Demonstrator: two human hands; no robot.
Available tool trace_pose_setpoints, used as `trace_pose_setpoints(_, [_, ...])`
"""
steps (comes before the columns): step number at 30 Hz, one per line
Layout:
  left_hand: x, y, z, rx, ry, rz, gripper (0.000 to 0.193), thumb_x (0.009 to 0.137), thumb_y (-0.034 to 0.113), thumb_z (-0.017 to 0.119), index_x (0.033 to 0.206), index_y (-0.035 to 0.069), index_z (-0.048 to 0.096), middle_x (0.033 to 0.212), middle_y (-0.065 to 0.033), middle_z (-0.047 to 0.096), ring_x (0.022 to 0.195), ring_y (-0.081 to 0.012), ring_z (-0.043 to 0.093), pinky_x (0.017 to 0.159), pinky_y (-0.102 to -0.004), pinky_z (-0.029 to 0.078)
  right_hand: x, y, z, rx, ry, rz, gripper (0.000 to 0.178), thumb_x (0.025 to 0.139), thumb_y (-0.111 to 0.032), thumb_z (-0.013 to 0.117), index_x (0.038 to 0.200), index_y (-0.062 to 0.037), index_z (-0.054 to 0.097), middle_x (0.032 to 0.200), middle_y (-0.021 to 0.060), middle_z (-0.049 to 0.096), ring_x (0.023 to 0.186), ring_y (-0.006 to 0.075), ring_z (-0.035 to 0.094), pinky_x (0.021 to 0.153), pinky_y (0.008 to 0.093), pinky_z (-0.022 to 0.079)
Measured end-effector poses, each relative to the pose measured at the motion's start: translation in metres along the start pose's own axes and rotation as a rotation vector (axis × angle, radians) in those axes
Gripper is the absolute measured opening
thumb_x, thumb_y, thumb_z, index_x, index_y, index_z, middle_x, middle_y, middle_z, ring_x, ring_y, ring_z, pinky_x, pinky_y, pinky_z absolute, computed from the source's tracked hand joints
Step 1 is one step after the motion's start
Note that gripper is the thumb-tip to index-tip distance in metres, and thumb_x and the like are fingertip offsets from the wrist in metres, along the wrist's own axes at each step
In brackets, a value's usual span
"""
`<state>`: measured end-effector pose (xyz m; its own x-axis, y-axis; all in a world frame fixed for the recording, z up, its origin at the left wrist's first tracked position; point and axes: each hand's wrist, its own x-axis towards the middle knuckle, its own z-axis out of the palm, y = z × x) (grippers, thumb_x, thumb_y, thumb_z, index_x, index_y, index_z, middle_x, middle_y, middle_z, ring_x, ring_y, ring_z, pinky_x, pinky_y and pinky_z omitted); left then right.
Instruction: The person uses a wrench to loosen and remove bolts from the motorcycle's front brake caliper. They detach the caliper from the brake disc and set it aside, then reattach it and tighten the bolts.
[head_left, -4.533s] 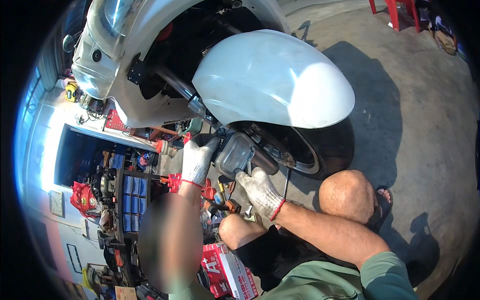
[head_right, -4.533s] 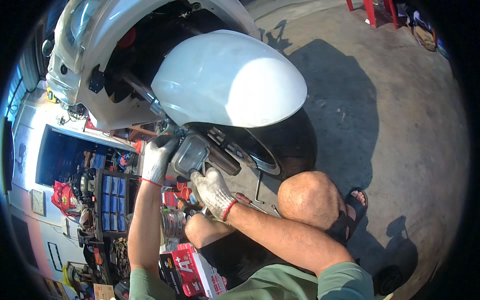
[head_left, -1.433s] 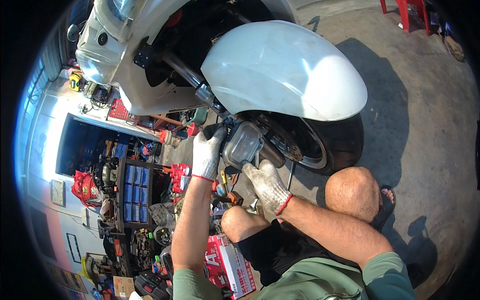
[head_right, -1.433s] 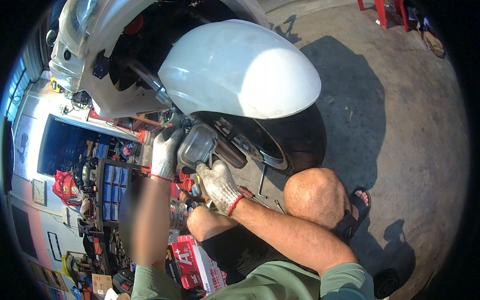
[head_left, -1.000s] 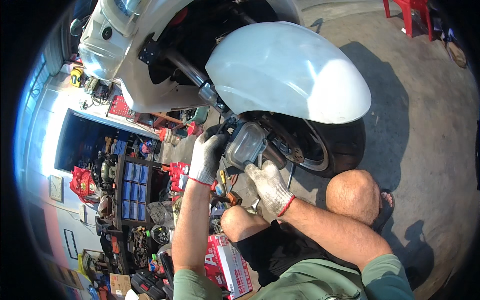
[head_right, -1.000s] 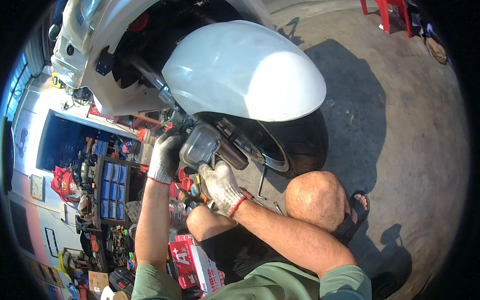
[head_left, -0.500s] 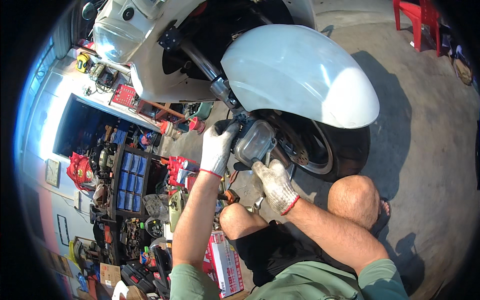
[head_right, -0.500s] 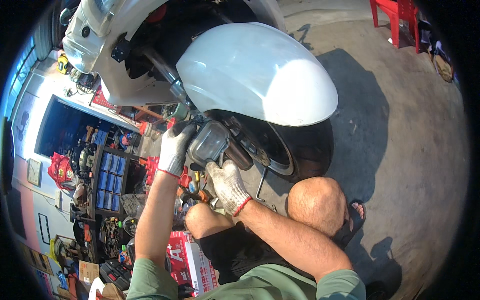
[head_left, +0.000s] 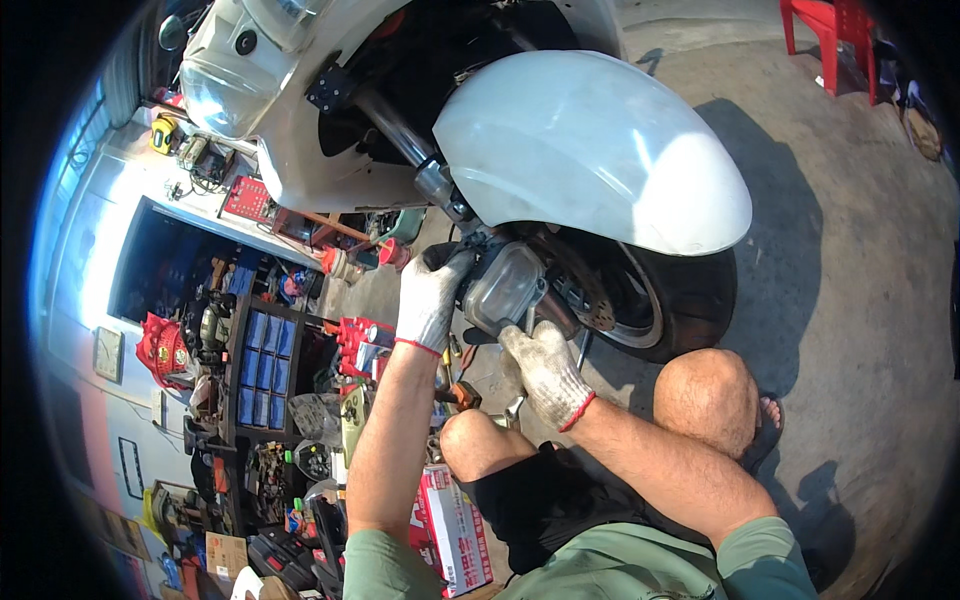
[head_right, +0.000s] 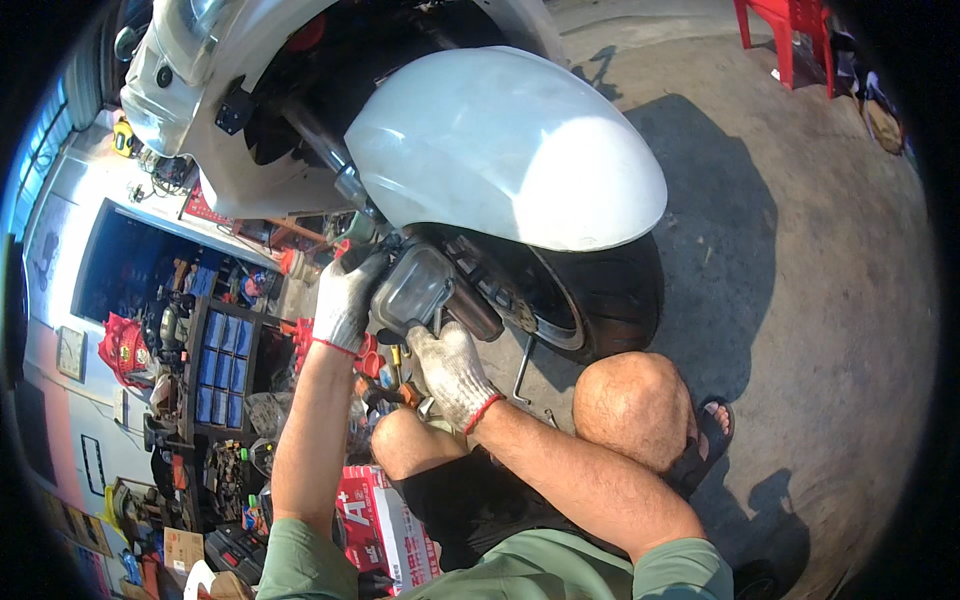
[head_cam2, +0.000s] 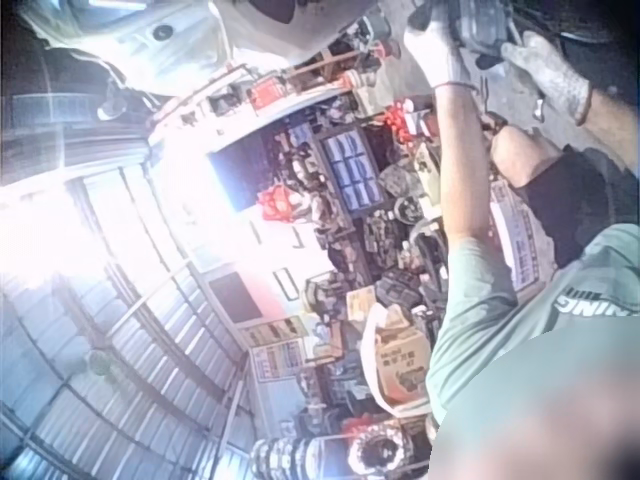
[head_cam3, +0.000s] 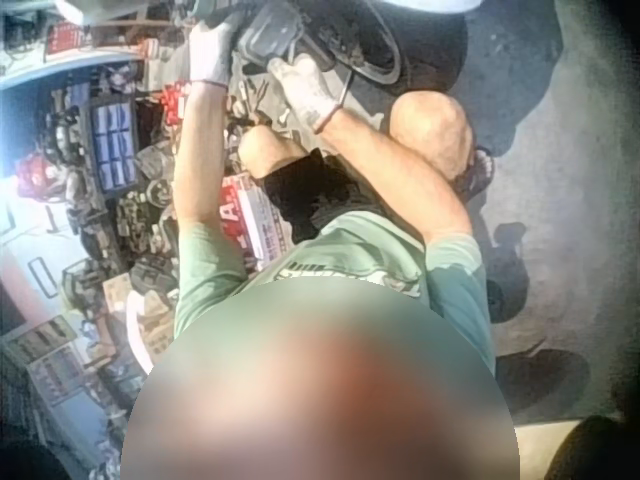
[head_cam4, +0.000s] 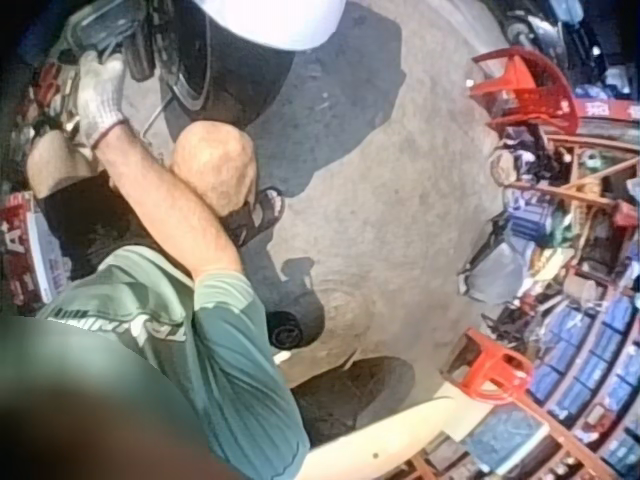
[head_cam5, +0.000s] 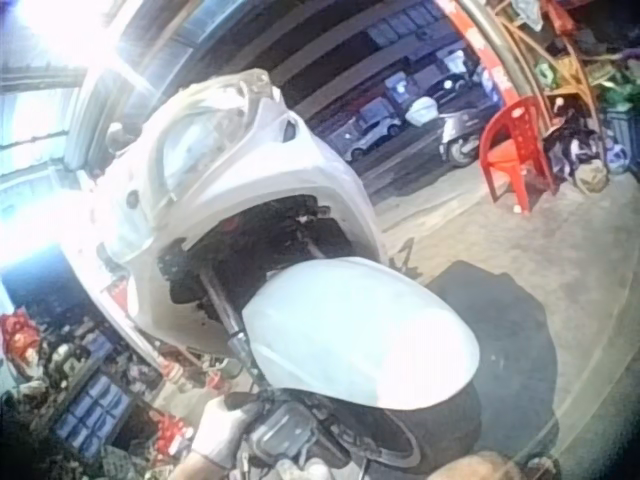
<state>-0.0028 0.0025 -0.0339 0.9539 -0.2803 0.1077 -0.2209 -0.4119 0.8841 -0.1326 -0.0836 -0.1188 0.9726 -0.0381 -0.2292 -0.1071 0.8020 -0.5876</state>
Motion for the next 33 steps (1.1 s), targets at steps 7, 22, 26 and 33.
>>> trace_pose_setpoints(7, [0.0, -0.006, 0.001, -0.028, 0.024, -0.002, 0.027, 0.09, 0.009, 0.071, 0.112, -0.008, 0.069, 0.096, -0.0106, 0.073, 0.08, -0.0135, 0.067, 0.072, -0.0261, 0.054, 0.003, 0.001, -0.001, 0.015, -0.008, 0.017, 0.021, 0.099, -0.015, 0.059, 0.104, 0.0041, 0.066, 0.084, 0.0042, 0.066, 0.068, 0.0086, 0.06, 0.055, 0.0283, 0.048])
trace_pose_setpoints(22, [-0.005, 0.001, 0.003, 0.026, 0.013, 0.04, 0.023, 0.092, 0.011, 0.071, 0.109, -0.005, 0.071, 0.094, -0.0073, 0.073, 0.079, -0.0115, 0.065, 0.072, -0.0254, 0.052, 0.003, 0.003, 0.001, 0.045, 0.038, -0.046, 0.019, 0.097, -0.014, 0.059, 0.096, 0.0034, 0.066, 0.074, 0.003, 0.062, 0.059, 0.0099, 0.059, 0.048, 0.0279, 0.046])
trace_pose_setpoints(26, [0.0, -0.006, -0.004, 0.052, 0.003, 0.002, 0.022, 0.092, 0.01, 0.069, 0.11, -0.003, 0.07, 0.098, -0.0079, 0.072, 0.084, -0.0143, 0.066, 0.077, -0.0287, 0.054, 0.002, 0.001, 0.002, 0.035, 0.032, -0.01, 0.018, 0.097, -0.014, 0.059, 0.093, 0.0028, 0.066, 0.07, 0.0023, 0.06, 0.055, 0.0102, 0.057, 0.045, 0.0286, 0.044])
trace_pose_setpoints(33, [0.002, -0.003, -0.002, -0.014, -0.005, -0.028, 0.023, 0.09, 0.009, 0.072, 0.107, -0.006, 0.071, 0.093, -0.0087, 0.073, 0.078, -0.0122, 0.065, 0.071, -0.0258, 0.053, 0.003, 0.003, -0.001, 0.056, -0.004, 0.011, 0.018, 0.096, -0.015, 0.06, 0.093, 0.0017, 0.066, 0.07, 0.0026, 0.061, 0.055, 0.0107, 0.057, 0.045, 0.0288, 0.045])
